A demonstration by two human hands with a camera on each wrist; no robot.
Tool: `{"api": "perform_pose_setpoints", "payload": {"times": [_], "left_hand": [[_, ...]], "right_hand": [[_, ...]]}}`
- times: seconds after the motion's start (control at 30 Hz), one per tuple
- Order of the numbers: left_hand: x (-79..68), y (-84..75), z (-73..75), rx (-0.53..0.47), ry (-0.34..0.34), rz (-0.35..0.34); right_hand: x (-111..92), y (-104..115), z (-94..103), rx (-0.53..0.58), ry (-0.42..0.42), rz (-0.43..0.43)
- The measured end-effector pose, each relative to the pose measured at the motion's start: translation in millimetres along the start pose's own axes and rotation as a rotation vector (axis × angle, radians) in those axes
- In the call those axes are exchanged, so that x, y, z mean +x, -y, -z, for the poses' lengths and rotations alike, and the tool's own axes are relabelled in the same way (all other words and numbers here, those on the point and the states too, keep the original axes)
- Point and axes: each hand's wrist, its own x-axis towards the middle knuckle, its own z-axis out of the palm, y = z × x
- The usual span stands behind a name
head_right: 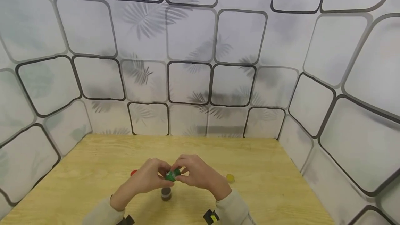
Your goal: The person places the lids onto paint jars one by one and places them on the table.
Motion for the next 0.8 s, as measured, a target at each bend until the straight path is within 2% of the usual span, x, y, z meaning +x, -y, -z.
{"api": "perform_pose_setpoints", "payload": {"times": [0.17, 0.33, 0.8], "left_hand": [[-0.3, 1.0, -0.1, 0.017, -0.015, -0.013], [1.0, 1.1, 0.0, 0.027, -0.014, -0.019], [0.3, 2.1, 1.1, 0.009, -0.008, -0.013]], "right_hand": [[2.0, -1.9, -1.3, 0.019, 0.008, 0.003], [2.2, -0.9, 0.1, 0.052, 0.017, -0.044], [0.0, -5.7, -0.1, 0.006, 0.012, -0.045]]}}
